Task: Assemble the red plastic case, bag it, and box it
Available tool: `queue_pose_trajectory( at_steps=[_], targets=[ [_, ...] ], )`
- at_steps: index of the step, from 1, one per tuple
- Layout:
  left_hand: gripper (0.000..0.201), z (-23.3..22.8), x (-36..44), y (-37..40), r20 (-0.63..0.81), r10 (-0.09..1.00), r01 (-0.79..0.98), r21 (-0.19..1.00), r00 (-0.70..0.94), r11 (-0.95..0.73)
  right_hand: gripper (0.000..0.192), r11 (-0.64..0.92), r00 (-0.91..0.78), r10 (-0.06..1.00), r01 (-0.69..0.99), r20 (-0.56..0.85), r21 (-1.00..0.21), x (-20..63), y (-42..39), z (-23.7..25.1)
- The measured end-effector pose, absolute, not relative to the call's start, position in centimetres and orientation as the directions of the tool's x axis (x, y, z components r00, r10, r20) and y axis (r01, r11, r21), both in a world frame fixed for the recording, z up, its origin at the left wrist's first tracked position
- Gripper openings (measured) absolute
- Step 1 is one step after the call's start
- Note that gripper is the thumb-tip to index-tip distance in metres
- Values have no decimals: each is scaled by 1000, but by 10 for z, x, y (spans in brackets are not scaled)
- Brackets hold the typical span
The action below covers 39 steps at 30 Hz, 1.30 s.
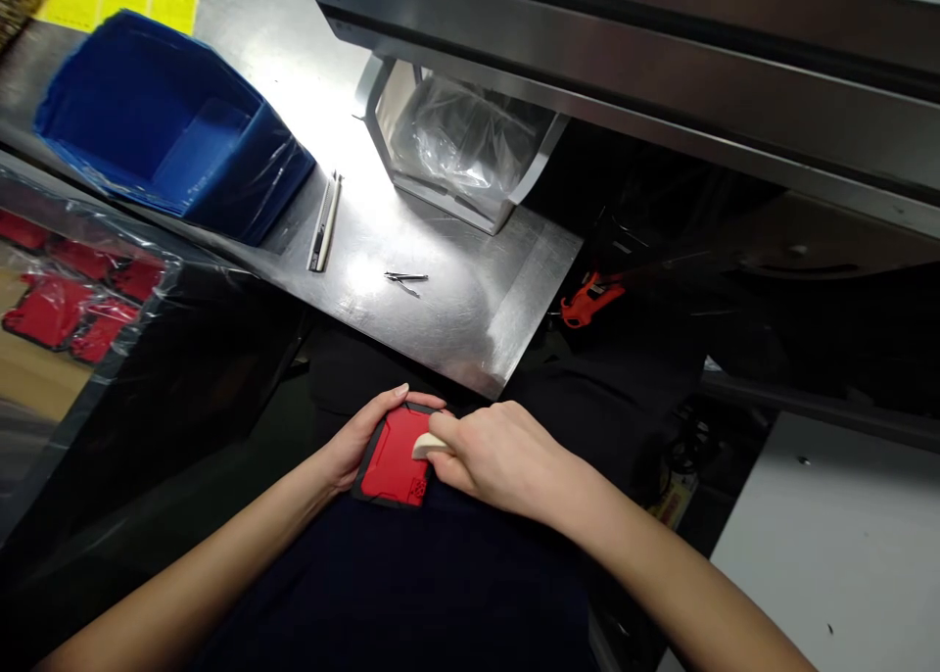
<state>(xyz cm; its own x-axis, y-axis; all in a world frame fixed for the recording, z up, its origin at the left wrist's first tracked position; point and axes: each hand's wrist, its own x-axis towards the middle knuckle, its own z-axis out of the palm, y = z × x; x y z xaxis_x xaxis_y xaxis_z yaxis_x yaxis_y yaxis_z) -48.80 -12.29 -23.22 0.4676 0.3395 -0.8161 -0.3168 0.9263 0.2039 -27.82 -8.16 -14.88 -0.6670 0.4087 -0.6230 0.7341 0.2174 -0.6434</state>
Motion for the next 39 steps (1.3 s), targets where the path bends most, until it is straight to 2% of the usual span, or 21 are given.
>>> queue_pose_trajectory(
  at_steps=[4, 14, 22, 26, 30, 39],
  targets=[
    [51, -233, -488, -123, -797, 356, -331, 209, 488, 920, 22, 263, -710, 367, 699, -602, -665, -282, -80, -149],
    [51, -233, -489, -124, -788, 373, -340, 222, 489, 914, 19, 219, -681, 377, 724, -627, -654, -286, -81, -149],
    [56, -236, -490, -125, -800, 368, -336, 221, 473, 915, 20, 233, -667, 380, 739, -641, -632, -288, -78, -148],
    [54, -235, -490, -125, -782, 390, -359, 228, 486, 905, 21, 273, -690, 345, 722, -636, -636, -291, -78, -147],
    [51, -235, -490, -125, -794, 376, -360, 214, 477, 908, 23, 294, -664, 365, 747, -652, -596, -293, -78, -148],
    [58, -236, -491, -125, -801, 351, -371, 175, 484, 912, 22, 307, -692, 352, 721, -630, -621, -293, -78, -150]
  ],
)
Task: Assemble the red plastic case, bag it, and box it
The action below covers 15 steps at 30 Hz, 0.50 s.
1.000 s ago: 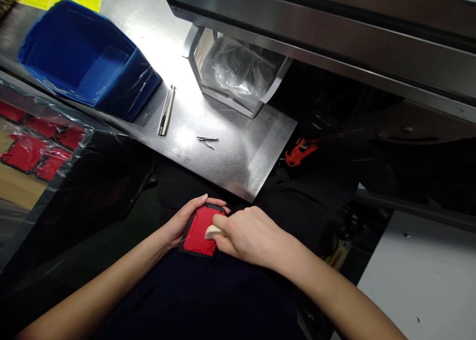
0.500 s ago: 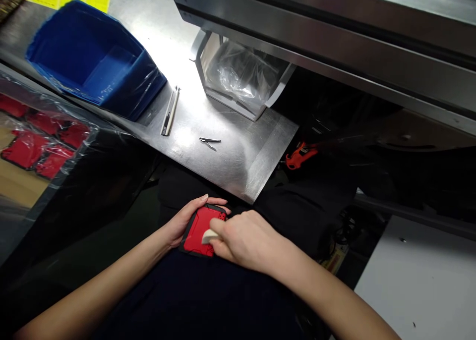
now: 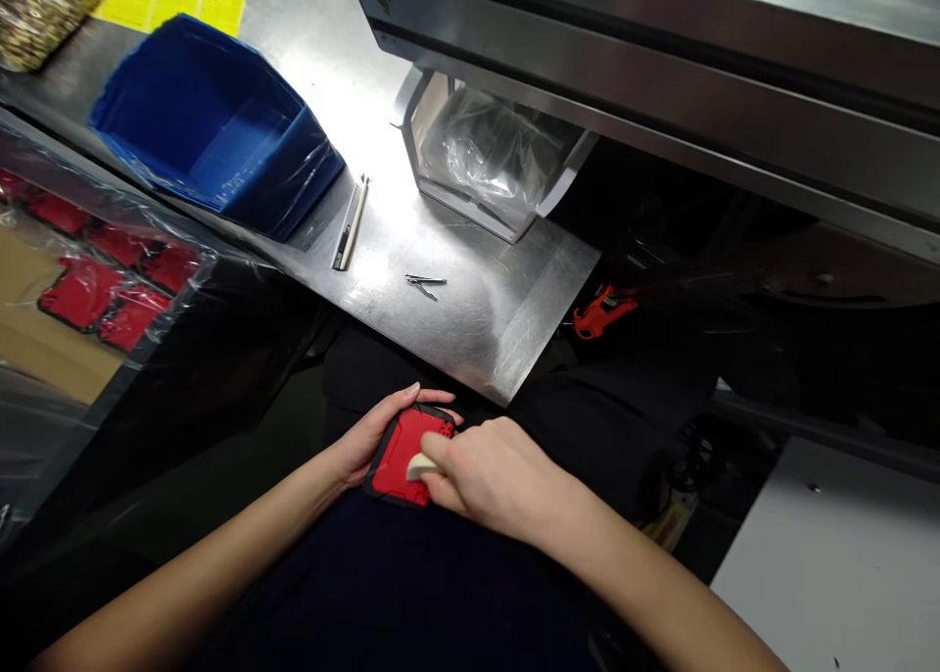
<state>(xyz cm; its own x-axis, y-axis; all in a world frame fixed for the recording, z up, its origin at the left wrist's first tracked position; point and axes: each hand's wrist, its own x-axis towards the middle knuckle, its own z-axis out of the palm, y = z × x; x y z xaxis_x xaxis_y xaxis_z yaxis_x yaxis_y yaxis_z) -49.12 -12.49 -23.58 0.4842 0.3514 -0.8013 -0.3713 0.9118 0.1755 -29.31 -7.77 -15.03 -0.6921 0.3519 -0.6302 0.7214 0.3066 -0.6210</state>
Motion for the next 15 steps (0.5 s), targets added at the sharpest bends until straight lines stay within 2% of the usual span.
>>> queue_pose_trajectory(
  at_steps=[3, 8, 11, 15],
  targets=[
    [62, -236, -490, -124, -793, 342, -418, 122, 504, 900, 20, 294, -710, 340, 703, -616, -648, -290, -76, -151],
    [64, -238, -488, -124, -839, 324, -384, 151, 437, 911, 20, 255, -683, 358, 728, -637, -637, -286, -76, -154],
    [67, -239, -487, -123, -847, 308, -411, 118, 433, 904, 20, 258, -711, 351, 699, -609, -667, -286, -78, -158],
    [65, -238, -487, -123, -852, 302, -394, 125, 427, 911, 18, 176, -670, 396, 726, -627, -665, -280, -77, -161]
  ],
)
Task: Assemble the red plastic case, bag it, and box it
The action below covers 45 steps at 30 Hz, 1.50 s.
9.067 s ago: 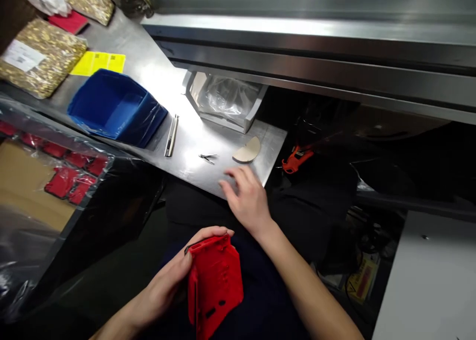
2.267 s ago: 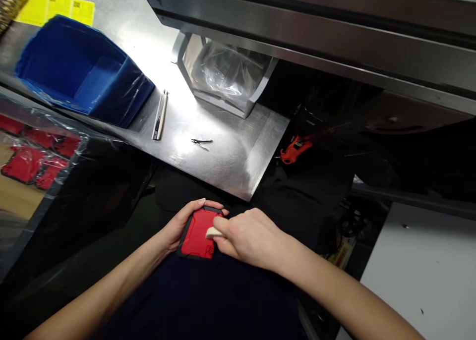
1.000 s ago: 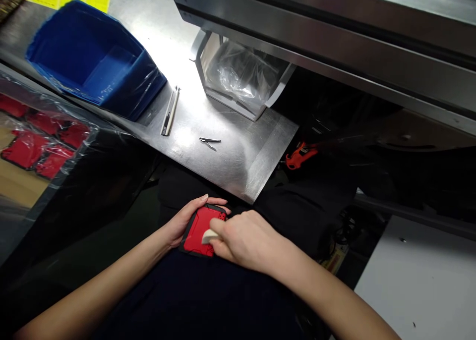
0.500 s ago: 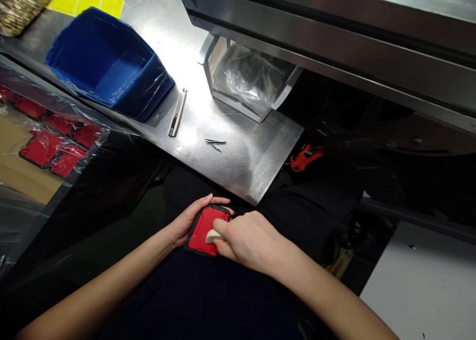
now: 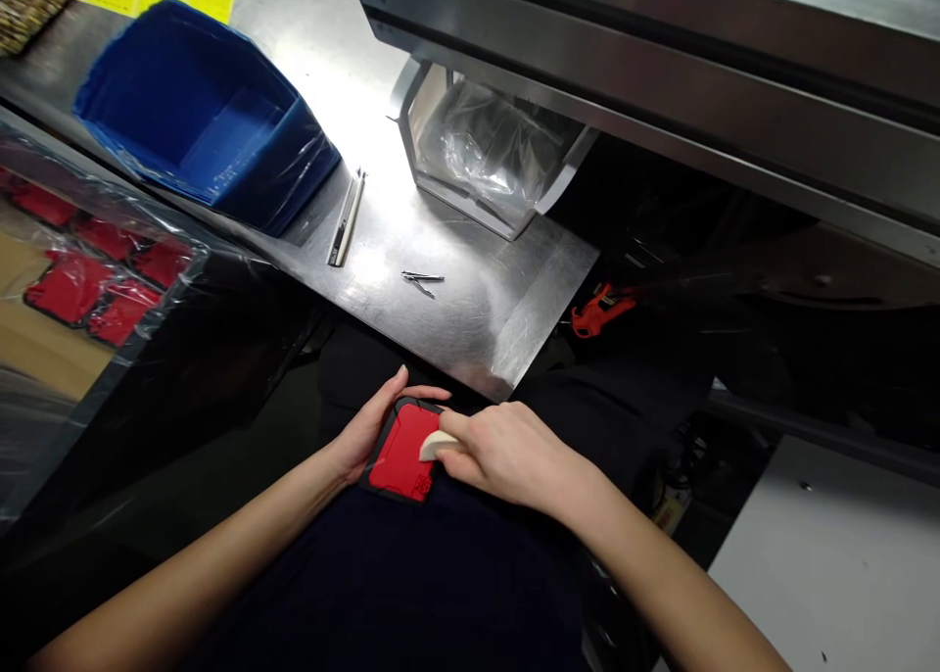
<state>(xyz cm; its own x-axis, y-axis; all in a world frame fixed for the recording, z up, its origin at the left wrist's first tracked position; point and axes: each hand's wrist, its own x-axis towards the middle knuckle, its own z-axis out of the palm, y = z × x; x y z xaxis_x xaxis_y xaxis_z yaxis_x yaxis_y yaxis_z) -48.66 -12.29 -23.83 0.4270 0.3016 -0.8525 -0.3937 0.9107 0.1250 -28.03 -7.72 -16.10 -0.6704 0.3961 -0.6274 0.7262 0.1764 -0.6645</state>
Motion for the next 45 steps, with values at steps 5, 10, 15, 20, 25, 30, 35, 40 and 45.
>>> queue_pose_trajectory(
  at_steps=[5, 10, 15, 20, 25, 30, 35, 40, 45],
  targets=[
    [62, -240, -487, -123, -852, 307, -381, 139, 425, 914, 19, 200, -680, 385, 722, -625, -662, -278, -78, -160],
    [57, -241, -488, -123, -853, 298, -366, 138, 429, 920, 18, 186, -669, 390, 731, -633, -657, -281, -78, -161],
    [48, -238, -488, -121, -844, 284, -378, 106, 455, 920, 21, 199, -684, 388, 716, -617, -669, -282, -79, -162],
    [47, -237, -488, -119, -839, 291, -385, 108, 459, 917, 19, 166, -670, 405, 723, -622, -670, -283, -82, -162],
    [48, -239, -488, -119, -838, 272, -384, 81, 474, 920, 19, 173, -656, 432, 734, -619, -657, -284, -87, -162],
    [46, -239, -487, -118, -839, 284, -385, 98, 464, 918, 20, 152, -630, 440, 755, -640, -638, -284, -92, -159],
    [45, -240, -488, -118, -848, 265, -377, 84, 459, 922, 23, 175, -602, 479, 779, -639, -602, -284, -93, -160],
    [43, -242, -487, -115, -845, 253, -385, 60, 472, 921, 21, 198, -595, 482, 789, -643, -582, -295, -101, -158],
    [42, -240, -491, -112, -836, 239, -398, 27, 494, 917, 34, -114, -379, 722, 760, -579, -640, -275, -77, -165]
  ],
)
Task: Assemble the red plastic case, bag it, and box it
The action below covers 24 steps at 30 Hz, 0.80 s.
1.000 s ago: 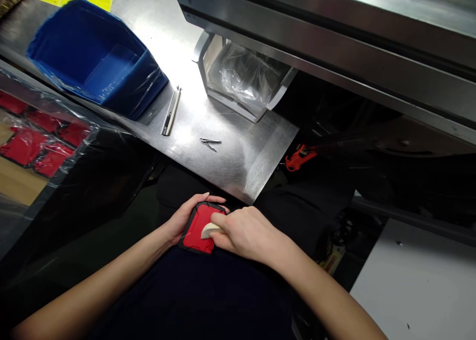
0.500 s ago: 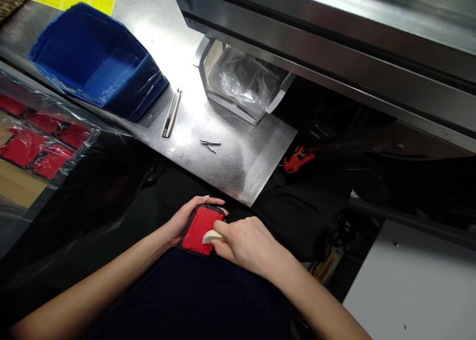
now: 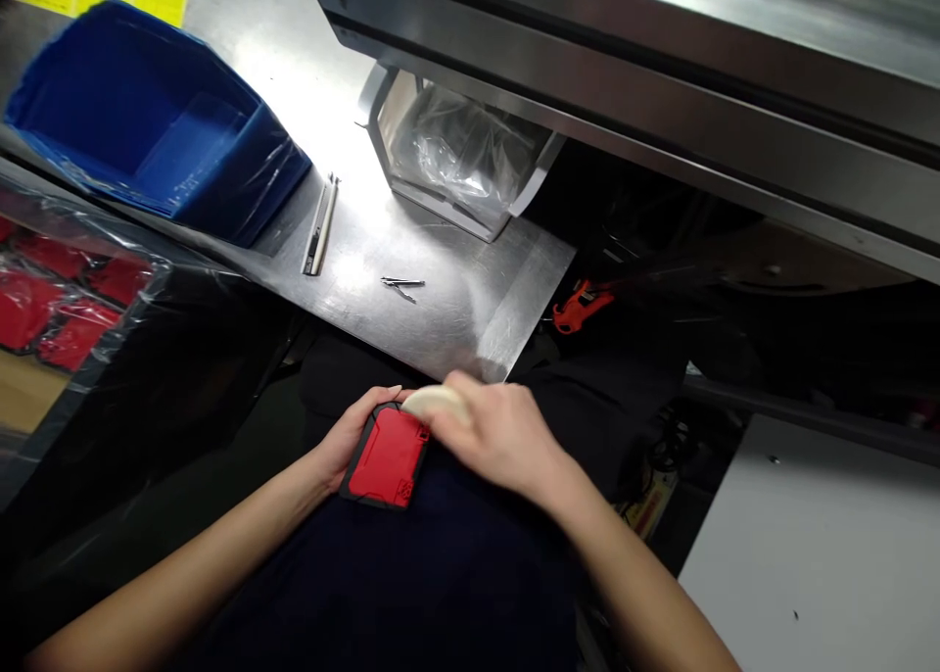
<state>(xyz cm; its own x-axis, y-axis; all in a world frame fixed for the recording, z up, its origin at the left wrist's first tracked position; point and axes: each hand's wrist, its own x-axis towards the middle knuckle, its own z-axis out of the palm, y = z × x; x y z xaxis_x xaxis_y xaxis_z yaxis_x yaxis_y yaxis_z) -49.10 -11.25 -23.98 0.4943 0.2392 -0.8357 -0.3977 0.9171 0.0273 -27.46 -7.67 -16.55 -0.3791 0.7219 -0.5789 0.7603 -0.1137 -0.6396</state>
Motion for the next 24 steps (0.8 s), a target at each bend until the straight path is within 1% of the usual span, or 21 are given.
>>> queue_pose_trajectory(
  at_steps=[1, 2, 3, 4, 5, 7, 8, 9, 10, 12, 14, 16, 18, 20, 24],
  targets=[
    [42, -239, -492, -112, -834, 244, -403, 28, 495, 915, 40, -228, -258, 772, 741, -580, -632, -265, -71, -171],
    [43, -238, -493, -112, -832, 249, -409, 30, 496, 912, 45, -315, -143, 800, 727, -582, -610, -256, -65, -178],
    [44, -238, -494, -112, -829, 254, -413, 30, 498, 910, 48, -369, -56, 812, 722, -581, -585, -248, -60, -186],
    [45, -238, -494, -112, -827, 257, -415, 31, 501, 909, 49, -396, -9, 816, 720, -578, -570, -242, -56, -195],
    [46, -238, -494, -111, -824, 260, -416, 33, 503, 909, 48, -402, -3, 817, 714, -576, -574, -238, -53, -204],
    [47, -237, -494, -111, -820, 265, -412, 39, 507, 910, 47, -388, -55, 825, 669, -563, -634, -236, -48, -220],
    [47, -236, -494, -110, -820, 267, -411, 42, 507, 911, 49, -358, -74, 839, 671, -538, -650, -235, -47, -226],
    [48, -235, -494, -110, -820, 270, -411, 47, 504, 910, 52, -313, -78, 857, 706, -510, -635, -233, -46, -230],
    [49, -234, -494, -110, -821, 275, -415, 52, 499, 908, 52, -263, -71, 874, 764, -482, -590, -228, -47, -232],
    [51, -232, -495, -111, -815, 293, -431, 59, 499, 900, 46, -171, -37, 904, 882, -426, -439, -212, -49, -232],
    [55, -231, -497, -113, -784, 324, -450, 64, 530, 891, 39, -127, 7, 923, 950, -385, -286, -187, -50, -230],
    [59, -232, -499, -116, -731, 364, -464, 73, 578, 883, 43, -96, 37, 934, 984, -355, -148, -160, -47, -233],
    [60, -233, -500, -118, -678, 399, -469, 91, 617, 879, 51, -20, 10, 934, 1000, -358, -24, -136, -37, -245],
    [61, -234, -499, -121, -645, 416, -461, 110, 641, 880, 55, 95, -70, 910, 995, -409, 41, -118, -22, -264],
    [64, -232, -493, -126, -650, 418, -449, 130, 635, 884, 50, 329, -259, 827, 943, -498, 55, -100, 3, -296]
  ],
)
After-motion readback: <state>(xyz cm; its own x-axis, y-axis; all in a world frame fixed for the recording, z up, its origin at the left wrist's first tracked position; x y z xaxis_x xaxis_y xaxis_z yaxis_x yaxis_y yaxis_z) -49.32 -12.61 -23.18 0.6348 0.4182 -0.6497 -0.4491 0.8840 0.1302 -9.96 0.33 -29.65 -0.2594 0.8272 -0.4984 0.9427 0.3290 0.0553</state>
